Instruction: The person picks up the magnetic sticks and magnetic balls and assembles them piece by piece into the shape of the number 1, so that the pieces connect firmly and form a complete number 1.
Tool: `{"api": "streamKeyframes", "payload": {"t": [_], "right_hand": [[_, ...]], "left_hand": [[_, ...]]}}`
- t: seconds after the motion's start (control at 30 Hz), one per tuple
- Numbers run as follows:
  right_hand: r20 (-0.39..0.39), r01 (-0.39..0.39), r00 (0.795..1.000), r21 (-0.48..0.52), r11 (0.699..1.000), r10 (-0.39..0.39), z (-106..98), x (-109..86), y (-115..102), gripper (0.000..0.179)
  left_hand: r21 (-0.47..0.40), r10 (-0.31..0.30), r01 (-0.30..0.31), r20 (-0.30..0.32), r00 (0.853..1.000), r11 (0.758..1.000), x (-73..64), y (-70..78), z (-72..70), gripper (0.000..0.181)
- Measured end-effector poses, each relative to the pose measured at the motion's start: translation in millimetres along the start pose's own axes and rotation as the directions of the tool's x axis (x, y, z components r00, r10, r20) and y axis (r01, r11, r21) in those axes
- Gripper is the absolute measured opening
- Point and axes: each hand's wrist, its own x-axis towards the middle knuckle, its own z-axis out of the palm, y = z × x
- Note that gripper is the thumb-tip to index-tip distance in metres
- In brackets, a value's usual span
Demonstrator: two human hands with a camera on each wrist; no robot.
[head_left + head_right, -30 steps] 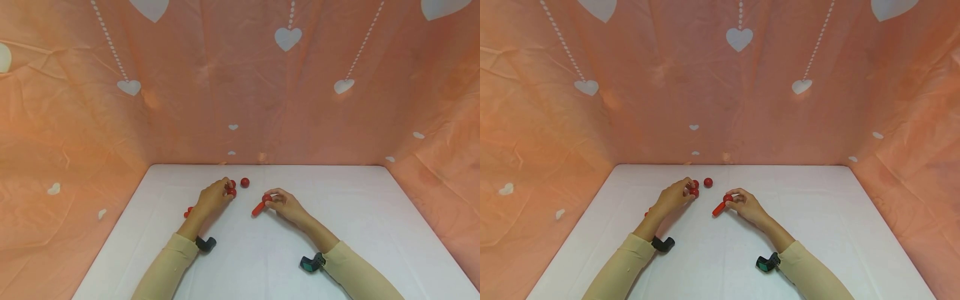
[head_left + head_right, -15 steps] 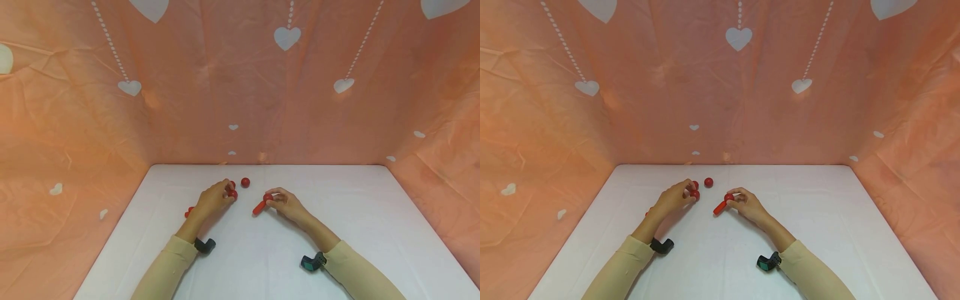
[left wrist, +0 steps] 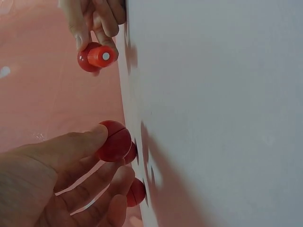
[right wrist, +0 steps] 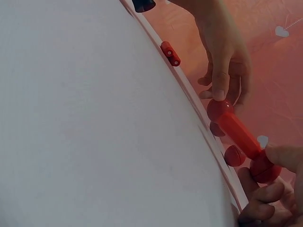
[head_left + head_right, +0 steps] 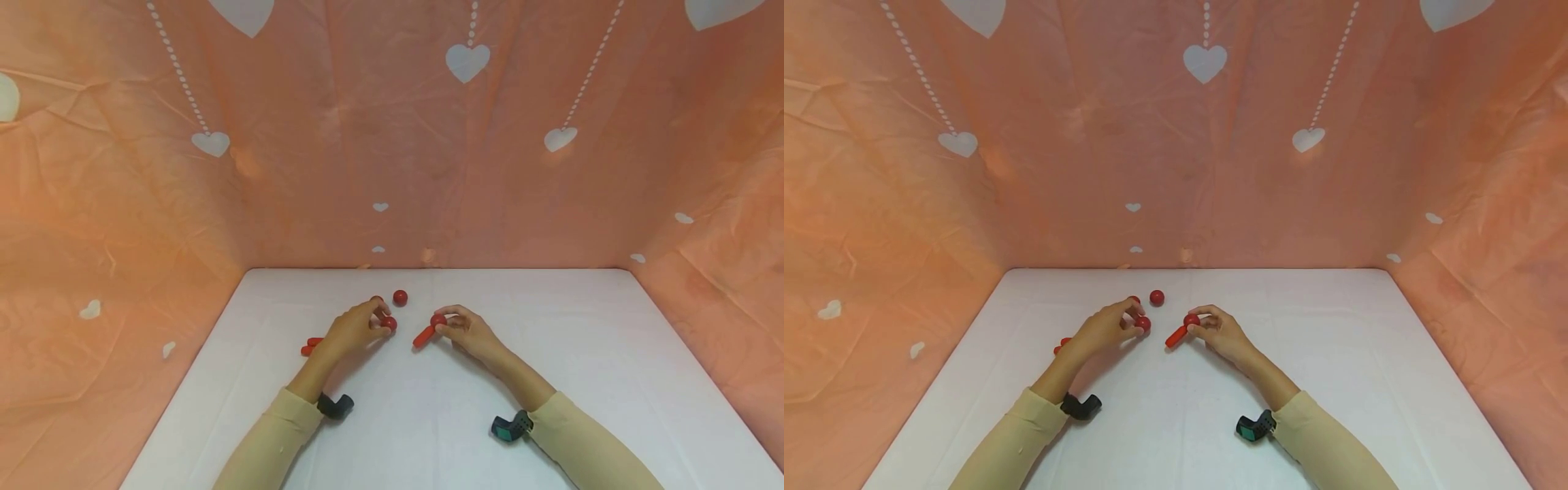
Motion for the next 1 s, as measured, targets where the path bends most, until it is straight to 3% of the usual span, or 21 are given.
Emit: {"api": "streamKeyframes", "payload": {"t": [0.3,1.0], "right_hand": [[-0.021,-0.017,1.000,0.010,1.000,0.017,-0.8,-0.6,-1.5,0.044],[-0.042,-0.018,0.999,0.060,0.998,0.020,-2.3,-2.4,-0.3,0.045]], "left_hand": [[-0.018,0.045,-0.045,0.036,0.998,0.999,-4.6,6.7,2.6,0.035],[-0.030,0.089,-0.087,0.112,0.990,0.996,-5.6,11.3,10.5,0.028]]}}
